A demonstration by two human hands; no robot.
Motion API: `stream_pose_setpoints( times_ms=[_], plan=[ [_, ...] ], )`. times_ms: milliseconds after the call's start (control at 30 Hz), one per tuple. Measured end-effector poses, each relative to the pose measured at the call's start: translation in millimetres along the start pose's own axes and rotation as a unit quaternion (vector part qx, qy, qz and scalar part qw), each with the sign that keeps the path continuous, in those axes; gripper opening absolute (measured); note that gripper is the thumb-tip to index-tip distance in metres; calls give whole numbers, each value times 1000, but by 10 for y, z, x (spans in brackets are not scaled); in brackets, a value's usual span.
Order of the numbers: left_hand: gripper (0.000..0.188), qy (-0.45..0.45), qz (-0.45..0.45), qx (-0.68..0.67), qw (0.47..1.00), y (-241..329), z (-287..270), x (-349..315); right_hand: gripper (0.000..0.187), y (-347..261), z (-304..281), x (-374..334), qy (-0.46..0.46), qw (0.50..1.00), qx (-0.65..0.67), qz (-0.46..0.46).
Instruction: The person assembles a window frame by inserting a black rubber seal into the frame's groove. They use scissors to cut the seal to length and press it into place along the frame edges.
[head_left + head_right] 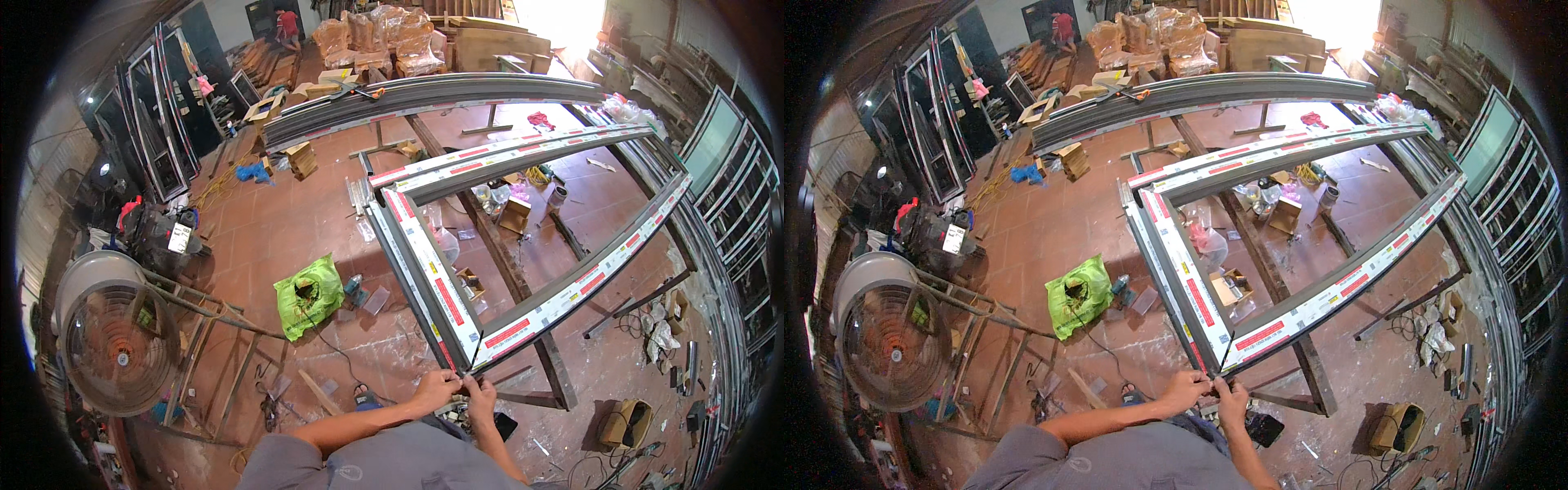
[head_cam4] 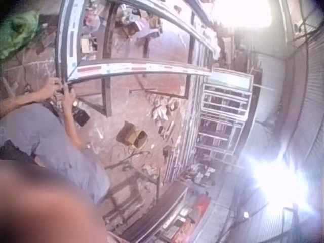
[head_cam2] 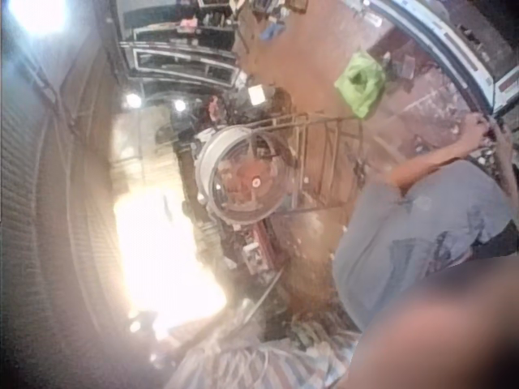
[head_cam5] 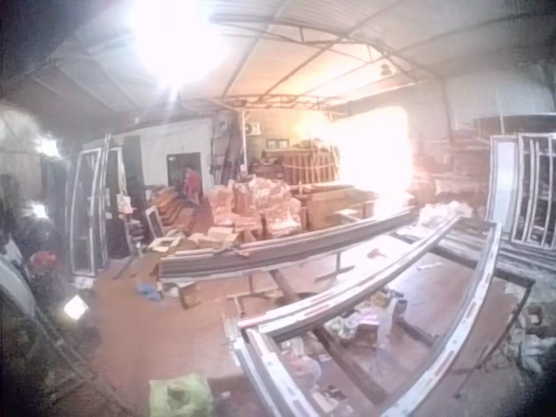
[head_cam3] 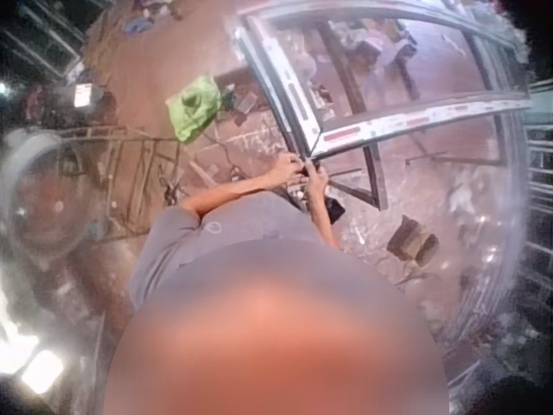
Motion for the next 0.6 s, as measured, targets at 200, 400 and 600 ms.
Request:
stream_pose_setpoints(
  times_ms=[200,400,600],
  plan=[
    [24,-18,-43,-129,991,-135,65,-42,18,-81,105,-3,18,999,30,-9],
    [24,-24,-63,-130,989,-134,95,4,15,-149,-9,57,10,1000,-10,17],
    [23,-10,-78,-140,987,-124,116,39,22,-128,-312,395,44,996,-72,-34]
  ],
)
Point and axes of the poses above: each hand's wrist, its own x-axis towards the middle knuckle, its own z-axis out of the palm, y = z × x, the point moved 7 cm from there along x, towards the middle knuckle, and after that the axes turned 11 degrees about x, right-handed, at the moved point
